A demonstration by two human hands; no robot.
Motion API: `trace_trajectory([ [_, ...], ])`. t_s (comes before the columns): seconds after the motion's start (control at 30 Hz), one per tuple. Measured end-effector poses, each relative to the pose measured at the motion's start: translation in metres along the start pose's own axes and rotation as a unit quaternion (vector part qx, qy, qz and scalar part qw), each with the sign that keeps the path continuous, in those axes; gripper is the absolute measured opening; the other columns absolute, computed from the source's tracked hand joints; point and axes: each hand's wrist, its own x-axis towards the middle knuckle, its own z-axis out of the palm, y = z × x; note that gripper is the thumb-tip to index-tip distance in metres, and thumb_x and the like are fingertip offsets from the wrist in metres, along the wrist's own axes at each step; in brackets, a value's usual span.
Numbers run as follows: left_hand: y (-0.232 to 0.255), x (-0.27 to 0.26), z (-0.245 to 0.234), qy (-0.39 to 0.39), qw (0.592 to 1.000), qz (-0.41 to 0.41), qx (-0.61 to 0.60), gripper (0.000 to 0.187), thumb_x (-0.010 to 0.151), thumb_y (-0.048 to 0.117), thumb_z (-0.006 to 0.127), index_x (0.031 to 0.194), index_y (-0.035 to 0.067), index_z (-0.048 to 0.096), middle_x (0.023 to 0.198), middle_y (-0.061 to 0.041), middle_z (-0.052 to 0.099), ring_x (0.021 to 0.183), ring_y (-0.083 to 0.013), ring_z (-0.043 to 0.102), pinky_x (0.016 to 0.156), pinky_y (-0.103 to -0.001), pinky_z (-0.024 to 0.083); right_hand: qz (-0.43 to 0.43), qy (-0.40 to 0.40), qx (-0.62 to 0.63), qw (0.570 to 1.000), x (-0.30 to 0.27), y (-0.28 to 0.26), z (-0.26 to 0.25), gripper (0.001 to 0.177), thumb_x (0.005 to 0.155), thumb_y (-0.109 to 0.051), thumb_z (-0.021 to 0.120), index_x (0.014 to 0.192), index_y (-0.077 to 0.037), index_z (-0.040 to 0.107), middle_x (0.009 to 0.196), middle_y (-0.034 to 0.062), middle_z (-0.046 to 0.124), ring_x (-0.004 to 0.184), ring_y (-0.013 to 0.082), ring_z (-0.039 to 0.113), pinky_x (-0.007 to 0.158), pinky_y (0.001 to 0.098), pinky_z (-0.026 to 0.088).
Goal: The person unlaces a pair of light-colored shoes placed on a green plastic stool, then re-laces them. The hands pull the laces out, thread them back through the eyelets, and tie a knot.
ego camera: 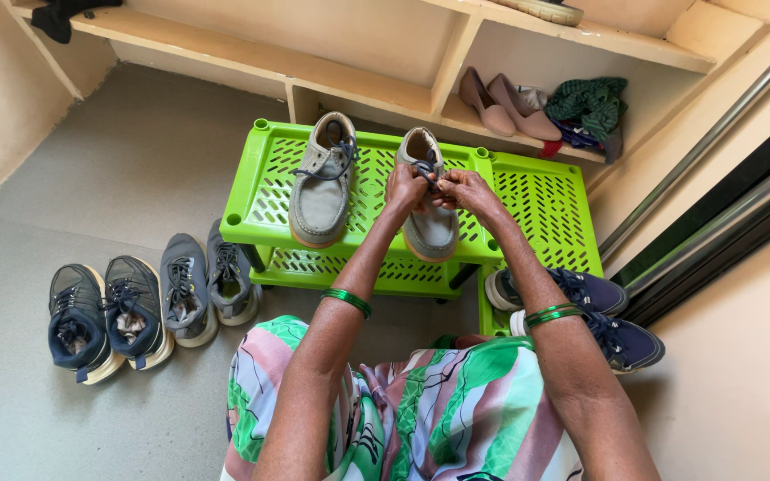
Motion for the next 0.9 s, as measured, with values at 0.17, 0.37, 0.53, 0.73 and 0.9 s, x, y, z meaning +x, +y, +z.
trace_trajectory([
  [0.17,-0.009,0.002,0.008,-0.012,0.973,-0.070,-0.218,0.018,0.089,0.011,0.070,0.085,-0.006,0.074,0.066,-0.017,0.073,0.042,-0.0229,0.069,0.037,-0.035,0.057,-0.018,-0.004,-0.022,1.000,0.005,0.006,0.000,0.022,0.105,-0.021,0.058,0.110,-0.003,0.070,0.097,0.0047,0.074,0.083,0.0098,0.069,0.076,0.0261,0.058],
  [0.37,-0.024,0.016,0.011,0.007,0.975,-0.060,-0.215,0.012,0.079,0.005,0.076,0.085,-0.005,0.077,0.067,-0.014,0.073,0.041,-0.0198,0.066,0.037,-0.033,0.056,-0.021,-0.039,-0.011,0.999,0.010,0.012,-0.005,0.019,0.106,-0.020,0.058,0.106,-0.004,0.068,0.093,0.0036,0.073,0.079,0.0099,0.068,0.074,0.0256,0.059],
  [0.53,-0.028,0.027,0.009,-0.018,0.977,-0.083,-0.198,0.011,0.080,0.005,0.077,0.079,-0.006,0.077,0.063,-0.013,0.069,0.040,-0.0187,0.061,0.035,-0.034,0.053,-0.057,0.004,-0.073,0.996,0.001,0.003,0.001,0.017,0.103,-0.017,0.061,0.106,-0.003,0.069,0.093,0.0022,0.072,0.083,0.0097,0.072,0.073,0.0262,0.059],
  [0.73,-0.026,0.034,0.008,-0.070,0.980,-0.097,-0.160,0.026,0.083,0.018,0.081,0.072,-0.004,0.070,0.059,-0.010,0.067,0.038,-0.0188,0.058,0.032,-0.035,0.047,-0.049,0.035,-0.114,0.992,-0.013,-0.017,0.011,0.016,0.100,-0.017,0.063,0.108,-0.006,0.071,0.094,0.0037,0.074,0.083,0.0120,0.074,0.074,0.0295,0.061],
  [0.9,-0.016,0.019,0.007,-0.035,0.998,-0.022,-0.042,0.021,0.088,0.017,0.074,0.077,0.000,0.067,0.062,-0.010,0.068,0.042,-0.0202,0.065,0.036,-0.036,0.053,-0.168,0.168,-0.348,0.907,-0.025,-0.023,0.018,0.024,0.092,-0.015,0.075,0.113,-0.005,0.069,0.104,0.0166,0.075,0.091,0.0301,0.075,0.083,0.0464,0.059],
])
